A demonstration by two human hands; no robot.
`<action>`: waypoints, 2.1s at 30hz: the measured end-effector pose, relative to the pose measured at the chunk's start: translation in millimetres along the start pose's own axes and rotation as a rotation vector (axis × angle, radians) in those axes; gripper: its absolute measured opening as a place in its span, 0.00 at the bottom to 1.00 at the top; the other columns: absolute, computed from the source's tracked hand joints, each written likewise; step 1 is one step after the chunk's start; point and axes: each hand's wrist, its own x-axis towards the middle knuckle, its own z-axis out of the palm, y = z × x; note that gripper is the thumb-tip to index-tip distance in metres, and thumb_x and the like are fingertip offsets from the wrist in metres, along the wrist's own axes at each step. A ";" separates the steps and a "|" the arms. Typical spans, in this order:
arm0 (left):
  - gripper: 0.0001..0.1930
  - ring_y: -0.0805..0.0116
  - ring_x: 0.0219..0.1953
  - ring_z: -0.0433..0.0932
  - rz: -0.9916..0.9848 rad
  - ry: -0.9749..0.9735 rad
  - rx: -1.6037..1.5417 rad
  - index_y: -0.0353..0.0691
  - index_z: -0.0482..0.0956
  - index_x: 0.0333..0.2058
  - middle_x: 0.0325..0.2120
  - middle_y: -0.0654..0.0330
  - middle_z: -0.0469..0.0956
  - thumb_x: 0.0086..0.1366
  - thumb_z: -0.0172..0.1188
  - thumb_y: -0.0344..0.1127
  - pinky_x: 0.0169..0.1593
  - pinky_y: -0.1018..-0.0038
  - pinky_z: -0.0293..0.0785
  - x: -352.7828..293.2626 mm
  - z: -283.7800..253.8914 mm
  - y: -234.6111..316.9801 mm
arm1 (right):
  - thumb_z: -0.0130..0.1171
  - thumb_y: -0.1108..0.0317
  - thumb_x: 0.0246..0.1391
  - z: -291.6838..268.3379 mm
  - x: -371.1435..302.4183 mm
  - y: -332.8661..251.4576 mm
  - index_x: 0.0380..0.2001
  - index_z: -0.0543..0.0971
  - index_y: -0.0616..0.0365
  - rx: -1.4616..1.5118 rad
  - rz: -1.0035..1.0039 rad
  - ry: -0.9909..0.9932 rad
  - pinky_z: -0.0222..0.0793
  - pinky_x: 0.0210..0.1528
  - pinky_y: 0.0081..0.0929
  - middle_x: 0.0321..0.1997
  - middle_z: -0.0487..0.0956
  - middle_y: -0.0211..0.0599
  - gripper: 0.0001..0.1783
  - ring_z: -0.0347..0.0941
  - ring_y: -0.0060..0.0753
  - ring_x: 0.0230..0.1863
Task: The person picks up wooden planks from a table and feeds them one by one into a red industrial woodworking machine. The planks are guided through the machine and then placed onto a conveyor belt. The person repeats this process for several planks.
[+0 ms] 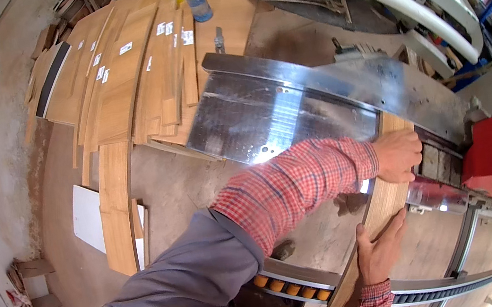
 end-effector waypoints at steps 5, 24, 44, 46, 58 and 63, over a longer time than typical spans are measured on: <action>0.17 0.53 0.46 0.73 -0.028 0.167 0.001 0.36 0.81 0.37 0.39 0.52 0.77 0.52 0.64 0.43 0.52 0.59 0.70 -10.7 -72.6 18.4 | 0.68 0.57 0.51 2.2 3.5 11.0 0.71 0.51 0.68 -0.017 -0.068 0.000 0.60 0.67 0.44 0.68 0.61 0.68 0.53 0.62 0.67 0.67; 0.36 0.45 0.48 0.79 -1.765 0.082 1.103 0.31 0.79 0.49 0.42 0.40 0.81 0.68 0.46 0.64 0.51 0.54 0.75 -500.3 -462.3 -45.1 | 0.59 0.32 0.54 -9.6 6.5 -6.6 0.72 0.51 0.69 -0.159 0.089 -0.155 0.54 0.72 0.48 0.72 0.58 0.67 0.60 0.57 0.63 0.71; 0.50 0.35 0.67 0.57 -1.789 -0.030 0.836 0.38 0.58 0.68 0.67 0.39 0.56 0.59 0.54 0.72 0.64 0.39 0.55 -432.5 -430.1 16.1 | 0.59 0.34 0.55 -7.1 7.4 0.7 0.72 0.49 0.72 -0.080 -0.012 -0.127 0.49 0.75 0.47 0.73 0.55 0.69 0.60 0.52 0.62 0.74; 0.52 0.33 0.69 0.52 -1.760 -0.036 0.943 0.40 0.56 0.70 0.69 0.39 0.53 0.58 0.54 0.73 0.65 0.37 0.52 -462.5 -412.4 -1.2 | 0.60 0.35 0.55 -3.5 9.0 6.2 0.72 0.49 0.72 -0.049 -0.044 -0.104 0.50 0.75 0.46 0.73 0.55 0.69 0.60 0.52 0.62 0.74; 0.41 0.33 0.68 0.52 -1.637 0.045 0.926 0.39 0.63 0.65 0.67 0.41 0.56 0.63 0.55 0.64 0.63 0.39 0.56 -483.2 -378.1 69.4 | 0.60 0.35 0.56 3.7 7.0 29.9 0.72 0.48 0.72 -0.144 -0.043 -0.073 0.54 0.71 0.47 0.71 0.58 0.70 0.60 0.57 0.63 0.71; 0.36 0.39 0.57 0.71 -1.863 0.164 0.726 0.37 0.73 0.58 0.54 0.38 0.73 0.64 0.55 0.63 0.56 0.46 0.67 -504.8 -427.6 100.7 | 0.62 0.52 0.56 13.7 11.6 54.9 0.73 0.50 0.69 0.018 -0.057 -0.050 0.47 0.74 0.43 0.74 0.54 0.63 0.51 0.50 0.57 0.75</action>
